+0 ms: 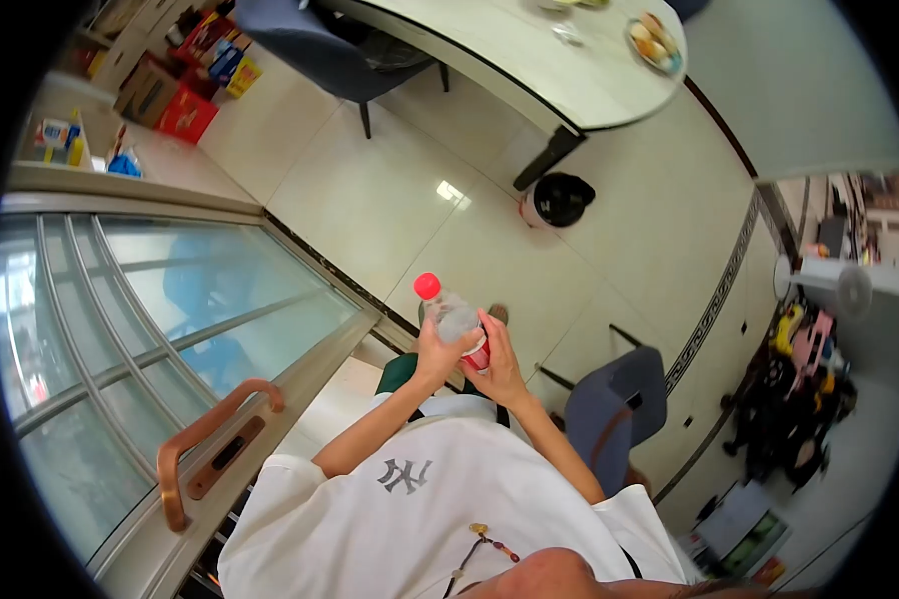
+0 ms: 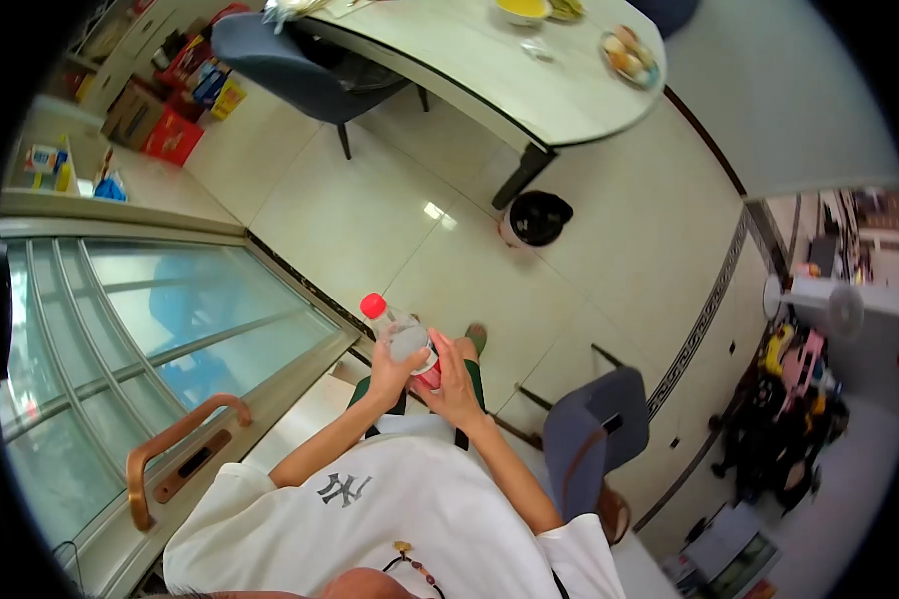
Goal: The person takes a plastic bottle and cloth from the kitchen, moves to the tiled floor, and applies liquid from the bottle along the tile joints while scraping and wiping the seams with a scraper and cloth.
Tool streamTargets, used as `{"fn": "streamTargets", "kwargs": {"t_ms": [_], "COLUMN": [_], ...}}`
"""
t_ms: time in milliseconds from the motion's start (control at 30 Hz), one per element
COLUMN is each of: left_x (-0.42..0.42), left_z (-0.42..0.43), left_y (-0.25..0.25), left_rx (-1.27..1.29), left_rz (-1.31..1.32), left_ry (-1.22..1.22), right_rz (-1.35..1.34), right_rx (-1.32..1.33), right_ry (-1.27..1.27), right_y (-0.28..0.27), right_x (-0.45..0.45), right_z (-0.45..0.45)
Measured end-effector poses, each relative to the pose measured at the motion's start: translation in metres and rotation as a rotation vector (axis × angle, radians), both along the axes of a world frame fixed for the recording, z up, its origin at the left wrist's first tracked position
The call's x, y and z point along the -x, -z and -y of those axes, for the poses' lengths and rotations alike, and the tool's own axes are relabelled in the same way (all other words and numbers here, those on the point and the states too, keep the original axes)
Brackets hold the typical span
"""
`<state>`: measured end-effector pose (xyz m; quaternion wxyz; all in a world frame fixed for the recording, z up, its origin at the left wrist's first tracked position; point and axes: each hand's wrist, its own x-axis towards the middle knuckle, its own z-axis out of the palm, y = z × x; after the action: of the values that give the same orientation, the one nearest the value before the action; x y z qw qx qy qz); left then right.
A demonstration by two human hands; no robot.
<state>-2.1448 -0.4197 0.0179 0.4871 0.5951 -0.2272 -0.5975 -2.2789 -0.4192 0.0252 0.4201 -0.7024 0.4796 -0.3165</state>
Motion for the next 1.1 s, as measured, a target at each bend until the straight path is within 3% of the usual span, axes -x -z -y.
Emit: {"fn": "streamTargets", "kwargs": {"t_ms": [133,267,300,400,467,567,767,900,1067,1100], "left_x": [0.011,0.022,0.023,0.044,0.046,0.039,0.025,0.004,0.007,0.012], "left_z": [0.049,0.075,0.082,0.105,0.126,0.141,0.117,0.101,0.103,0.105], "left_y": [0.004,0.064,0.079,0.123,0.143,0.202,0.357,0.45,0.542,0.555], "left_rx": [0.116,0.01,0.132,0.025,-0.055,-0.157,-0.393,-0.401,-0.381,-0.374], "left_rz": [0.266,0.384,0.596,0.278,0.274,0.35,0.256,0.296,0.328,0.32], "left_ry": [-0.077,0.052,0.068,-0.213,-0.176,-0.015,-0.131,-0.099,-0.138,-0.156], "right_rz": [0.033,-0.025,-0.027,-0.03,-0.042,-0.084,-0.26,-0.352,-0.602,-0.669], "right_rx": [-0.135,-0.093,-0.037,-0.079,-0.143,-0.288,-0.543,-0.439,-0.543,-0.467], "right_ry": [-0.138,-0.353,-0.422,-0.581,-0.668,-0.537,-0.318,-0.301,-0.199,-0.212], "right_y": [0.026,0.064,0.078,0.12,0.152,0.238,0.409,0.566,0.67,0.695], "right_x": [0.006,0.021,0.023,0.033,0.035,0.042,0.041,0.071,0.072,0.08], "right_z": [0.059,0.138,0.16,0.21,0.243,0.267,0.31,0.326,0.359,0.367]}}
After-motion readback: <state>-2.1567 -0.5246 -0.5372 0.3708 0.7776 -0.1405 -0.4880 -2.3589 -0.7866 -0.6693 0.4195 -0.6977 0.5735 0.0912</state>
